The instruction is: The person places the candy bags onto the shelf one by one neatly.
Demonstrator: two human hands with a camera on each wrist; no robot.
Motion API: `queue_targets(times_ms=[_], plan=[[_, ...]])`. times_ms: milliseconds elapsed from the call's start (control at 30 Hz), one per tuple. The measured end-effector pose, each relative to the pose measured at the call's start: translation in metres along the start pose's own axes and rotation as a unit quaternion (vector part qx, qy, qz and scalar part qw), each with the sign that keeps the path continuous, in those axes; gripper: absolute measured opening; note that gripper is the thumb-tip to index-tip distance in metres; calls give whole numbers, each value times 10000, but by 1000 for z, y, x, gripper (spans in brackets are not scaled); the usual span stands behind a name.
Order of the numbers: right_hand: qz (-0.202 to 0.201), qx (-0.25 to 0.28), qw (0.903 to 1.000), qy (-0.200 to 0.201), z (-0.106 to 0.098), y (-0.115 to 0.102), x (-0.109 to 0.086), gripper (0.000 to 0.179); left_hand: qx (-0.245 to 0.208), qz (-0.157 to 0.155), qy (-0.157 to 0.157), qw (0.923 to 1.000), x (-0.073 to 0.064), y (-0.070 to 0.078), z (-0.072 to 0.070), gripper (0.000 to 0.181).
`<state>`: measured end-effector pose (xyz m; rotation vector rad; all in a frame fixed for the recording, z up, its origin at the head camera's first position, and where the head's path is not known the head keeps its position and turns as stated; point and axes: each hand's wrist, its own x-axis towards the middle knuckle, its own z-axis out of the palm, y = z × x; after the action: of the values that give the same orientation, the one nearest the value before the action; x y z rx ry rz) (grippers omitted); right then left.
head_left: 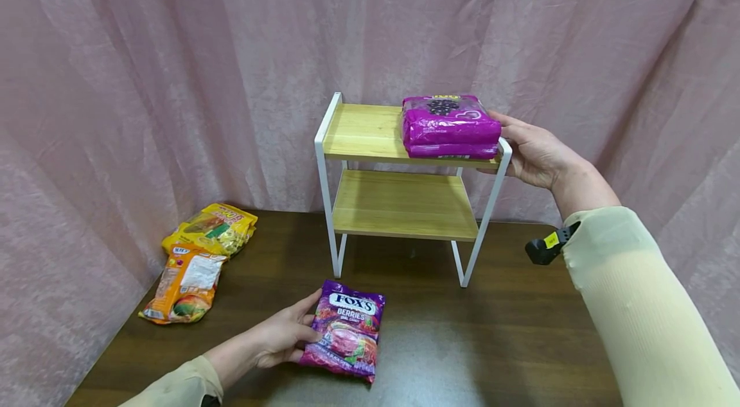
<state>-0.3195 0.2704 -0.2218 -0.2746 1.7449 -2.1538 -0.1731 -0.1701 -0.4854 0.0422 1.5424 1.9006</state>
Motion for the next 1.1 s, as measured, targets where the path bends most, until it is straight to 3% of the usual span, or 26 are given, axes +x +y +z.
queue_targets(times_ms=[533, 1100], plan=[[-27, 135, 9998, -107, 0, 1, 2, 68, -473, 56, -153, 9987, -14, 8, -4, 97], [-22, 168, 9998, -119, -2, 2, 2, 69, -604, 234, -339, 9973, -38, 34, 13, 97]])
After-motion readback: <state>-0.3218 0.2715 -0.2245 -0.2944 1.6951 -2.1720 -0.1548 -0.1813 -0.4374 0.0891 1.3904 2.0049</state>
